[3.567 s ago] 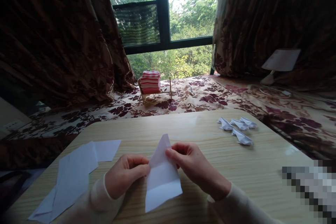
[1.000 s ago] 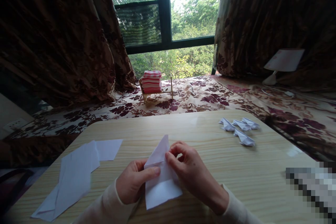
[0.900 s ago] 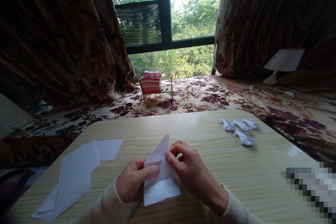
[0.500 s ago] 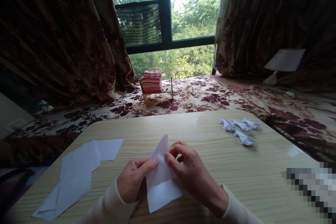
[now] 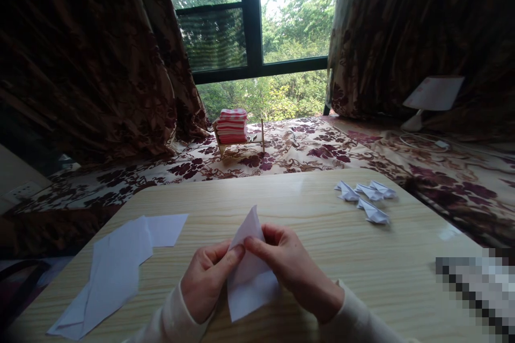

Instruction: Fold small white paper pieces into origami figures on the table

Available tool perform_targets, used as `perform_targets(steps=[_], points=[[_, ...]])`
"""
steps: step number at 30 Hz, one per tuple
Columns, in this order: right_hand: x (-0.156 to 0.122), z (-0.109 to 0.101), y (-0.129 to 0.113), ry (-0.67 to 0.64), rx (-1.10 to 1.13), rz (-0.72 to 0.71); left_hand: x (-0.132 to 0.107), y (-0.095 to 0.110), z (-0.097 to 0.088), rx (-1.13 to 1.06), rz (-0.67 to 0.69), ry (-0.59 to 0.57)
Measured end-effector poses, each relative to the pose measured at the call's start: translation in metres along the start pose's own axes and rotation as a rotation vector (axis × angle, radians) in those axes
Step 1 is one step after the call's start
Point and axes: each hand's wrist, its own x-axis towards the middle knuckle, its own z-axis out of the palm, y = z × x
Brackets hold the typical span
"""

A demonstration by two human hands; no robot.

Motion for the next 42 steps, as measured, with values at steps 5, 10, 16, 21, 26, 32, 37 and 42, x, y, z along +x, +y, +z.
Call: perform_targets(steps=[5,10,16,21,26,32,37,42], points=[[-0.001,-0.003,0.001,-0.040,-0.090,-0.089,0.000,0.002,-0.003,0.094,0.035,0.013],[-0.003,-0.002,0.000,-0.088,-0.143,-0.081,0.006,0.000,-0.010,0.130,0.122,0.127],[-0.005,0.001,-0.007,-0.082,-0.146,-0.041,0.013,-0.005,-0.016,-0.120,0.008,0.107],[-0.007,-0.002,-0.012,-0.028,-0.137,-0.008,0.014,-0.002,-0.019,-0.062,-0.032,0.017],[-0.005,-0.007,-0.012,-0.064,-0.094,-0.002,0.006,0.010,-0.013,0.206,0.149,0.090],[-0.002,-0.008,-0.003,-0.051,0.099,0.047,-0.003,0.013,0.001,0.446,0.325,0.139],[-0.001,-0.004,-0.001,-0.005,0.143,0.070,-0.005,0.012,0.005,0.455,0.349,0.107],[-0.001,-0.005,-0.006,0.004,0.052,0.001,-0.002,0.011,0.003,0.458,0.351,0.120]])
